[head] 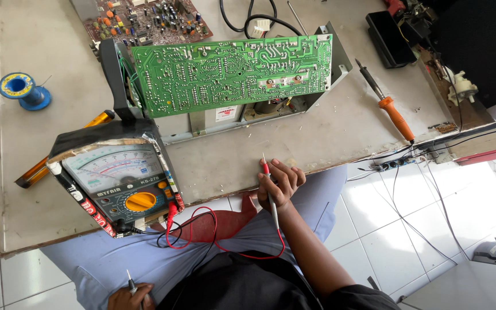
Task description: The person tests a circuit board with a multimeter and uses a soldering iron on it.
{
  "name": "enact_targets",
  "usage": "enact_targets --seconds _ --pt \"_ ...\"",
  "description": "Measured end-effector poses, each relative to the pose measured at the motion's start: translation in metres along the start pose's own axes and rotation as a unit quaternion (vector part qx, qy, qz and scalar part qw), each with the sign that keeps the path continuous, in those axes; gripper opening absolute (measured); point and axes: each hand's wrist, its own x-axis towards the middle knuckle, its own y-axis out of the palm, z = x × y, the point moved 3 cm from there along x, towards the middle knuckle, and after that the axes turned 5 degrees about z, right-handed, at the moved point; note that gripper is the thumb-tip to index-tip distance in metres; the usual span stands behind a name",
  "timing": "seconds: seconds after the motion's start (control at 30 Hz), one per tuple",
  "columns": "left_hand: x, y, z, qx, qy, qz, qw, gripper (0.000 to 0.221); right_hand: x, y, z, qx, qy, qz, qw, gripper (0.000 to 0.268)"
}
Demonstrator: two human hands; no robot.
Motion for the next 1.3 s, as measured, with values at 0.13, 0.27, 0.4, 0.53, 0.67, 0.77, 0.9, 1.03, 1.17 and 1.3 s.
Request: enact_targets --seconds 0.13,0.27,0.4,0.53,0.67,0.77,0.9,1.03,1.17,1.3 --pt "0.006 -0.005 -0.013 0.011 -0.018 -0.034 0.999 0.026 0.001 0.0 0.001 0.0 0.0 0.003 1.0 0.017" --pt "0.015 -0.009 -0.018 -0.003 0.015 -0.08 0.997 0.023 0.0 0.0 0.0 0.004 0.0 -0.006 1.0 0.016" --pt "0.019 -0.01 -0.023 0.002 0.02 -0.109 0.994 0.022 0.001 0.0 0.001 0.003 0.002 -0.003 1.0 0.017" --pt "0.024 -0.014 -0.028 0.003 0.033 -0.12 0.992 0.022 0.003 -0.002 -0.001 0.007 -0.002 -0.009 1.0 0.018" --pt "0.029 -0.024 -0.035 0.009 0.014 -0.066 0.998 0.026 0.009 -0.005 0.003 0.013 -0.012 0.002 1.0 0.022" --pt "0.029 -0.025 -0.039 0.024 0.031 -0.052 0.998 0.025 0.014 -0.005 0.006 0.011 -0.017 -0.005 1.0 0.024" --pt "0.046 -0.041 -0.054 0.005 0.045 -0.032 0.998 0.023 0.019 -0.002 0.011 0.012 -0.018 -0.02 1.0 0.027" --pt "0.054 -0.052 -0.064 -0.01 0.029 -0.047 0.998 0.018 0.006 0.006 0.008 0.014 -0.006 -0.054 0.998 0.016" --pt "0.057 -0.054 -0.066 -0.011 0.031 -0.049 0.998 0.017 0.005 0.006 0.007 0.007 -0.005 -0.061 0.998 0.017" --pt "0.061 -0.057 -0.069 -0.01 0.038 -0.044 0.998 0.019 0.005 0.006 0.008 0.007 -0.002 -0.053 0.999 0.014"
